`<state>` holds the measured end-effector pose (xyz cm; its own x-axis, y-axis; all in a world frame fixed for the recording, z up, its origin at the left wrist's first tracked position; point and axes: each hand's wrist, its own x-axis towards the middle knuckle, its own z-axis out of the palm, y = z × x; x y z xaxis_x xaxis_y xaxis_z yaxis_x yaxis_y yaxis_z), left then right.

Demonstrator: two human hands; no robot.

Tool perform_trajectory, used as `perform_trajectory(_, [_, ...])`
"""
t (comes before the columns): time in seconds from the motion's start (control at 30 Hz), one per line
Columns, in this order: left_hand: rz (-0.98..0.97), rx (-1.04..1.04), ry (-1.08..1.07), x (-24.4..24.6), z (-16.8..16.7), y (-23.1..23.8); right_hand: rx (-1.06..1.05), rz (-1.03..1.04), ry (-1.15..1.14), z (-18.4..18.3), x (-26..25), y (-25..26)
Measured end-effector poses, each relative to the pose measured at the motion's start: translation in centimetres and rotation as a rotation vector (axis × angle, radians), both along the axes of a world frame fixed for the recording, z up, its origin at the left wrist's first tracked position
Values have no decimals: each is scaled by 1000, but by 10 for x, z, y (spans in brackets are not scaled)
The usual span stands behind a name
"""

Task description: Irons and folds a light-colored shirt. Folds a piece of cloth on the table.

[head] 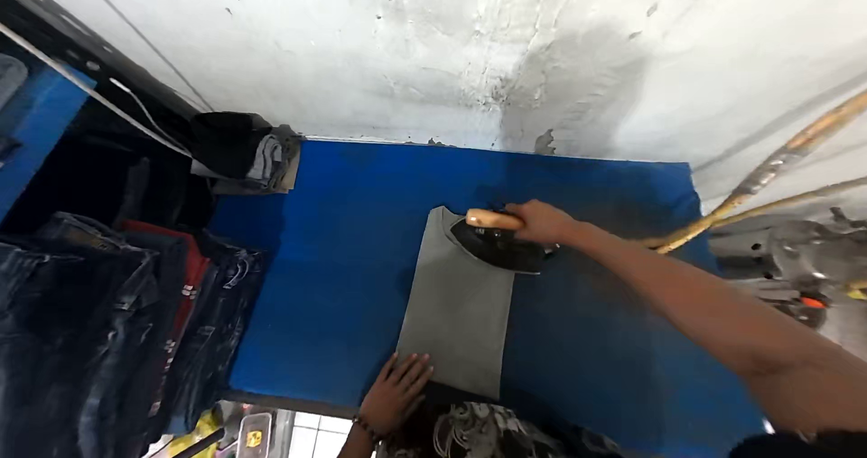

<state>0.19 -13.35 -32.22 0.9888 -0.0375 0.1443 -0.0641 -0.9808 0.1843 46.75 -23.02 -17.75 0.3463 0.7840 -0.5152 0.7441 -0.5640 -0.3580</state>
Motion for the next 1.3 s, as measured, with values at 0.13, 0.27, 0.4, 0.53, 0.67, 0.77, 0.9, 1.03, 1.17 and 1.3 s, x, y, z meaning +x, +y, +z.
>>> perform_trajectory(0.13, [296, -118, -29, 10, 17, -34, 75, -257, 19, 9, 45, -24])
perform_trajectory(0.27, [1056, -634, -139, 28, 44, -84, 76, -731, 67, 1, 69, -89])
perform_trajectory(0.4, [1662, -1577, -33, 59, 76, -97, 86, -968, -70, -27, 86, -161])
perform_trajectory(0.53, [1651, -1757, 124, 76, 75, -91, 332, -726, -441, -14, 44, -178])
perform_trajectory(0.67, [1592, -1709, 49, 89, 81, -85, 251, -353, -166, 15, -115, -117])
perform_trajectory(0.77, [1392, -1663, -82, 97, 110, -77, 96, 15, 94, 34, -234, -64])
perform_trajectory(0.9, [969, -1681, -519, 99, 137, -46, 88, 98, 37, 67, -267, 13])
perform_trajectory(1.03, [966, -1612, -477, 81, 117, -2, 73, 104, 136, 152, -244, 81])
perform_trajectory(1.17, [1046, -1652, -44, 41, 103, 48, 547, -54, 331, 205, -227, 81])
perform_trajectory(1.3, [824, -1690, -169, -9, 145, 106, 803, -482, 608, 200, -232, 34])
